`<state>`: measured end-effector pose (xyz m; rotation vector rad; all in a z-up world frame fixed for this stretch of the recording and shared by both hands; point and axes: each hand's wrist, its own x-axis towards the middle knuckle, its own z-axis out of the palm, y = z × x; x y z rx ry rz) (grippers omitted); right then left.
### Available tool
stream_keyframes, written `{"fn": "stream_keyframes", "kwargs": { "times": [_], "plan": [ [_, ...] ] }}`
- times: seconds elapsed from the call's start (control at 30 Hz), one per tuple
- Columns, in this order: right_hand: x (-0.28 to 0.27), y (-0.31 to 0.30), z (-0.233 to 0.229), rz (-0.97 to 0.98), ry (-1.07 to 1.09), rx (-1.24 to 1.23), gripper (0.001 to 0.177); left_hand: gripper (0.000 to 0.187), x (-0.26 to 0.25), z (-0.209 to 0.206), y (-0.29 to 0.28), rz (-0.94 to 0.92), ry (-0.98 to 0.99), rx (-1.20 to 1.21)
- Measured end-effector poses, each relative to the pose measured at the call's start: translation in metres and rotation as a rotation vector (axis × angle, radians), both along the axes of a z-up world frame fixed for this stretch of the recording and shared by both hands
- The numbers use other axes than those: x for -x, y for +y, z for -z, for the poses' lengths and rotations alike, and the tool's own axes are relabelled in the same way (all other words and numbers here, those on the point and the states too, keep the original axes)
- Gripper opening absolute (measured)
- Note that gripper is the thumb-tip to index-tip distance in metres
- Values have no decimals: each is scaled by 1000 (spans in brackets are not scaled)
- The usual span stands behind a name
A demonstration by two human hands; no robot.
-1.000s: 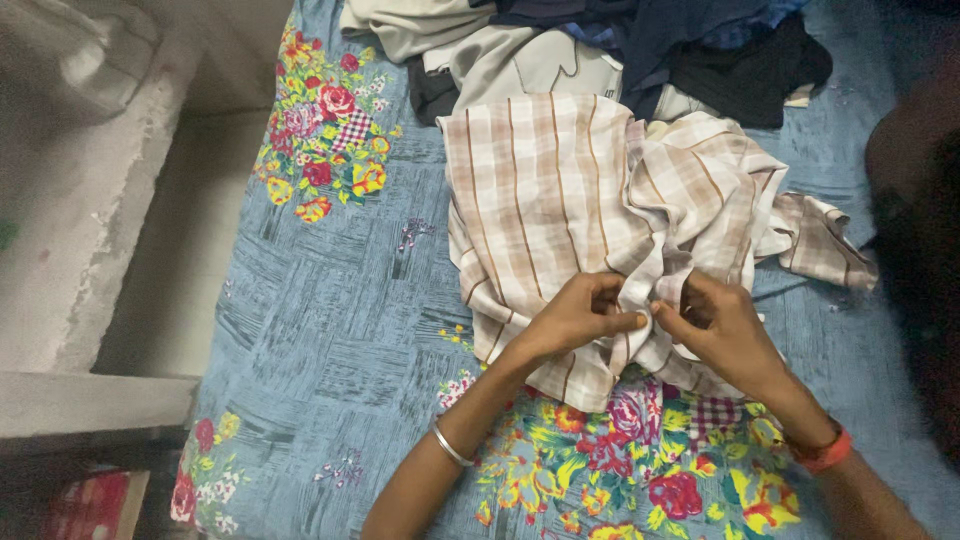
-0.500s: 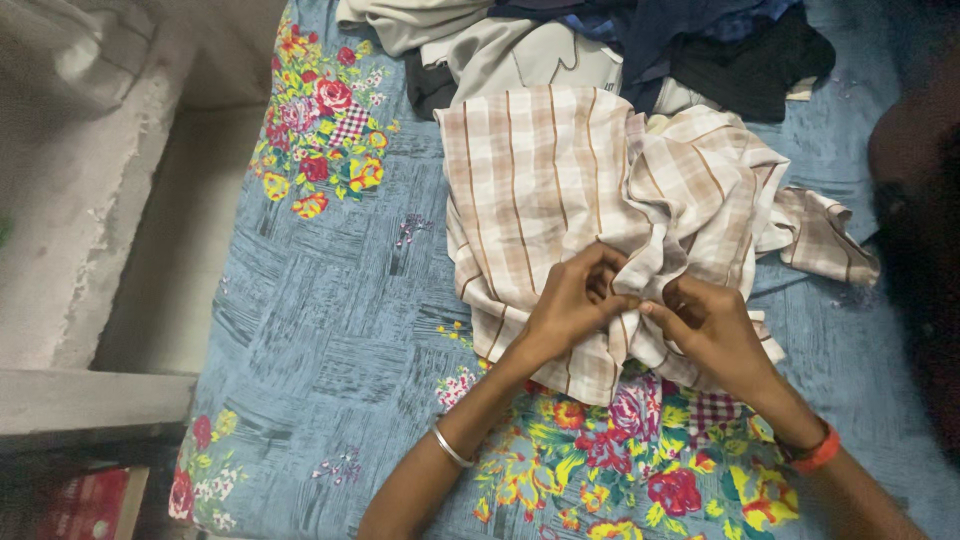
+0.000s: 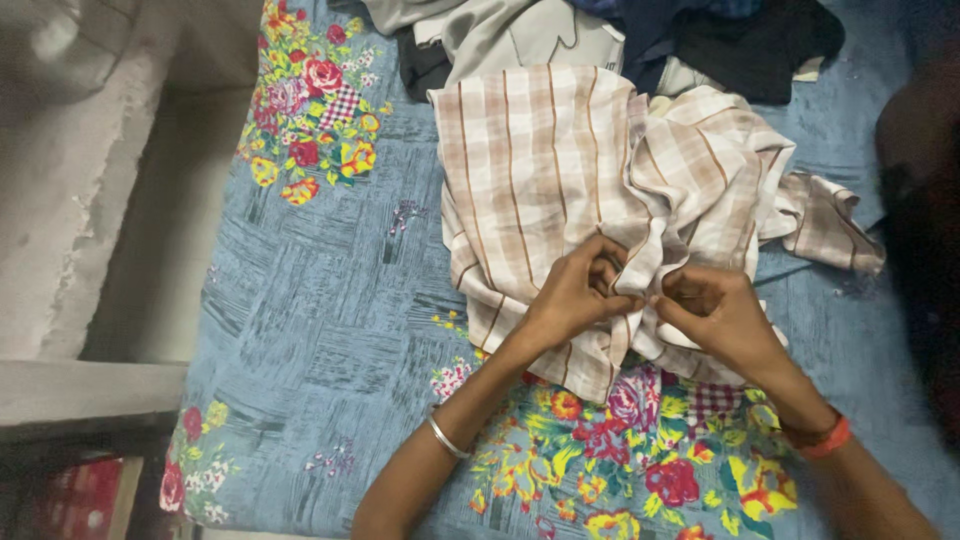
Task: The person folds a checkered button-down shirt on a bed by aligning the sleeves and folding the sides to create a flat, rectangular shape.
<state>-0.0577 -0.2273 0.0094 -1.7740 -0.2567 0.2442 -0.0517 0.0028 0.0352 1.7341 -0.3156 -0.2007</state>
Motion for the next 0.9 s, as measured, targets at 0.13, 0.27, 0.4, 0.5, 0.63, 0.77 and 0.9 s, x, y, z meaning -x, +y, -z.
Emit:
{"fn": "stream_keyframes", "kwargs": {
  "times": [0.13,0.27,0.4,0.5,0.63,0.77,0.9],
  "plan": [
    [-3,-5,6,-43,39,-69,13,50,-6,11,1,-6,53,43],
    [-8,-12,8,-104,86,-79,18,52,-11,22,1,27,109,81],
    [-7,-6,9,-60,148,-19,17,54,-10,25,2,57,110,55],
    [-8,-5,5,-63,166,12,21,55,-10,25,3,72,146,76],
    [-10,-2,1,-115,207,78,20,58,-16,32,5,135,149,149],
    [-4,3,1,-108,203,248,21,61,-20,40,7,162,159,116],
    [-9,3,16,-107,243,3,21,63,-20,38,11,169,205,174]
  ]
}}
